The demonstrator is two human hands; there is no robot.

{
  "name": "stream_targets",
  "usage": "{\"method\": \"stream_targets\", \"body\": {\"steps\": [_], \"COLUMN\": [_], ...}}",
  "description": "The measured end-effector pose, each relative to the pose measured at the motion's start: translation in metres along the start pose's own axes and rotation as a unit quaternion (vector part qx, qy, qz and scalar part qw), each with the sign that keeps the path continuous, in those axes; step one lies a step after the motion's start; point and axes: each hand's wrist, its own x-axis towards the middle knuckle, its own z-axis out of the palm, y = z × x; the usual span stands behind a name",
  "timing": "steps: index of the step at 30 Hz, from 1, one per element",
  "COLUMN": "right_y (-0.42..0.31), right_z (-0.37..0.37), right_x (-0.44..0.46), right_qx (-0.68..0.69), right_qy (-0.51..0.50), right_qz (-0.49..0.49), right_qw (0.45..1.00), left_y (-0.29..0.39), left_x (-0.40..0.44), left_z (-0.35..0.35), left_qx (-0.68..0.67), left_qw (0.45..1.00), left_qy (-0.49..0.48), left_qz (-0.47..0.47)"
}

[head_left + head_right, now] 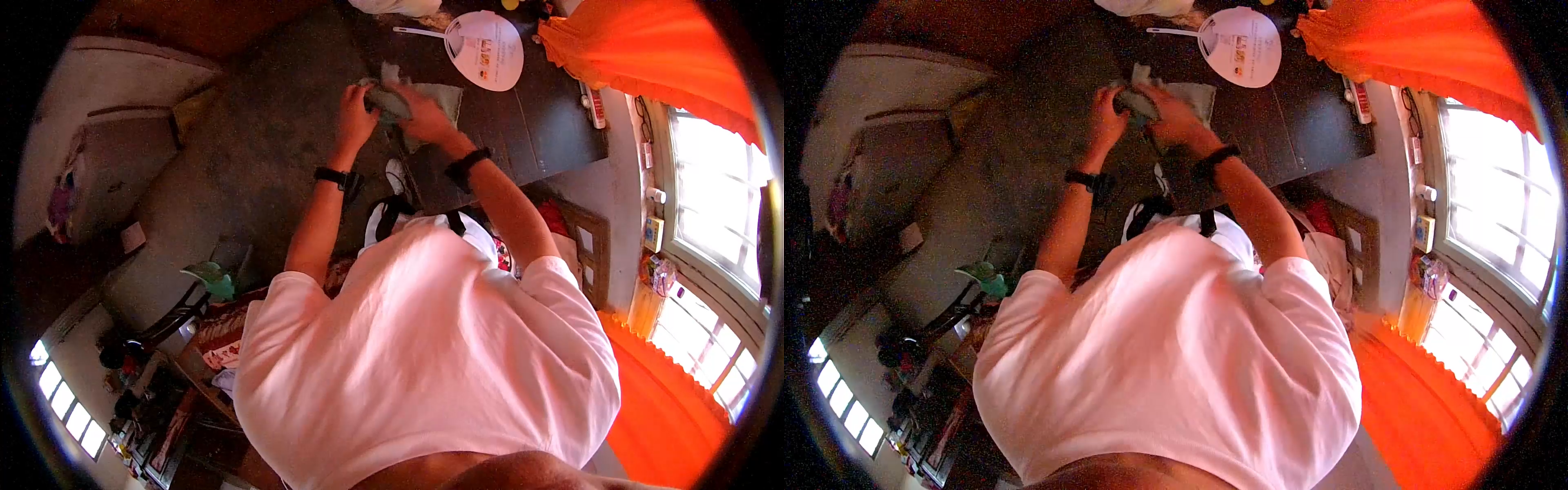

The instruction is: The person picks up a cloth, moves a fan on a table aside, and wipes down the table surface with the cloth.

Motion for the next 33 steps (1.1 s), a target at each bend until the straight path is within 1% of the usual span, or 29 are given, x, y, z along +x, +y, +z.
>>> {"method": "stream_targets", "body": {"steps": [1, 3, 5, 6, 7, 8, 9, 10, 11, 12, 14, 15, 16, 18, 19, 20, 22, 23, 24, 25, 26, 27, 28, 29, 31, 32, 33], "right_y": [-0.007, -0.019, -0.025, -0.024, -0.021, -0.019, -0.011, 0.015, 0.037, 0.040, 0.042, 0.046, 0.050, 0.038, 0.027, 0.030, 0.039, 0.041, 0.041, 0.041, 0.043, 0.044, 0.045, 0.048, 0.052, 0.055, 0.067], "right_z": [-0.013, -0.038, -0.062, -0.072, -0.080, -0.082, -0.081, -0.077, -0.072, -0.063, -0.048, -0.048, -0.047, -0.049, -0.054, -0.051, -0.048, -0.049, -0.052, -0.054, -0.056, -0.058, -0.061, -0.061, -0.059, -0.060, -0.057], "right_x": [-0.004, -0.028, -0.062, -0.084, -0.106, -0.128, -0.153, -0.183, -0.207, -0.220, -0.235, -0.234, -0.233, -0.222, -0.214, -0.208, -0.189, -0.180, -0.169, -0.158, -0.151, -0.146, -0.140, -0.138, -0.139, -0.141, -0.150], "right_qx": [-0.001, -0.056, -0.116, -0.163, -0.209, -0.231, -0.251, -0.225, -0.198, -0.201, -0.171, -0.164, -0.163, -0.167, -0.122, -0.118, -0.103, -0.091, -0.087, -0.038, 0.012, 0.017, 0.023, 0.029, 0.037, 0.038, 0.042], "right_qy": [-0.004, 0.088, 0.135, 0.128, 0.125, 0.103, 0.083, 0.027, -0.029, -0.033, -0.041, -0.052, -0.052, -0.049, -0.041, -0.039, -0.047, -0.039, -0.038, -0.038, -0.042, -0.045, -0.045, -0.044, -0.058, -0.073, -0.072], "right_qz": [0.001, 0.042, 0.026, 0.021, 0.012, 0.041, 0.073, 0.088, 0.105, 0.102, 0.147, 0.138, 0.132, 0.092, 0.061, 0.057, 0.049, 0.035, 0.028, 0.043, 0.058, 0.051, 0.070, 0.090, 0.084, 0.083, 0.084], "right_qw": [1.000, 0.994, 0.984, 0.978, 0.970, 0.967, 0.962, 0.970, 0.974, 0.974, 0.974, 0.975, 0.976, 0.980, 0.990, 0.991, 0.992, 0.994, 0.995, 0.998, 0.997, 0.998, 0.996, 0.995, 0.994, 0.993, 0.993], "left_y": [0.011, 0.041, 0.057, 0.077, 0.089, 0.113, 0.118, 0.131, 0.127, 0.126, 0.123, 0.119, 0.113, 0.106, 0.102, 0.096, 0.082, 0.073, 0.064, 0.058, 0.058, 0.059, 0.059, 0.068, 0.100, 0.106, 0.110], "left_x": [0.004, 0.003, 0.003, -0.003, -0.012, -0.021, -0.032, -0.045, -0.058, -0.069, -0.086, -0.086, -0.086, -0.084, -0.078, -0.075, -0.073, -0.072, -0.071, -0.073, -0.078, -0.082, -0.085, -0.090, -0.107, -0.116, -0.126], "left_z": [-0.009, -0.011, 0.020, 0.032, 0.053, 0.052, 0.082, 0.084, 0.115, 0.121, 0.128, 0.135, 0.141, 0.138, 0.132, 0.130, 0.118, 0.113, 0.106, 0.102, 0.099, 0.097, 0.094, 0.086, 0.065, 0.070, 0.081], "left_qx": [-0.003, -0.017, -0.039, -0.088, -0.100, -0.168, -0.200, -0.217, -0.232, -0.234, -0.058, -0.039, -0.034, -0.045, -0.044, -0.038, 0.010, 0.017, 0.058, 0.099, 0.106, 0.092, 0.079, 0.086, -0.032, -0.028, -0.001], "left_qw": [1.000, 0.998, 0.988, 0.979, 0.969, 0.951, 0.928, 0.915, 0.901, 0.902, 0.905, 0.906, 0.908, 0.941, 0.945, 0.945, 0.975, 0.975, 0.980, 0.983, 0.983, 0.989, 0.993, 0.993, 0.993, 0.993, 0.991], "left_qy": [0.001, -0.008, -0.010, -0.009, 0.011, -0.042, -0.032, -0.117, -0.172, -0.168, -0.211, -0.191, -0.189, -0.191, -0.208, -0.209, -0.151, -0.149, -0.117, -0.086, -0.083, -0.076, -0.068, -0.067, -0.093, -0.095, -0.091], "left_qz": [-0.003, 0.064, 0.147, 0.183, 0.227, 0.256, 0.314, 0.320, 0.325, 0.323, 0.365, 0.376, 0.374, 0.274, 0.249, 0.248, 0.166, 0.165, 0.147, 0.128, 0.123, 0.087, 0.053, 0.050, 0.061, 0.061, 0.101]}}
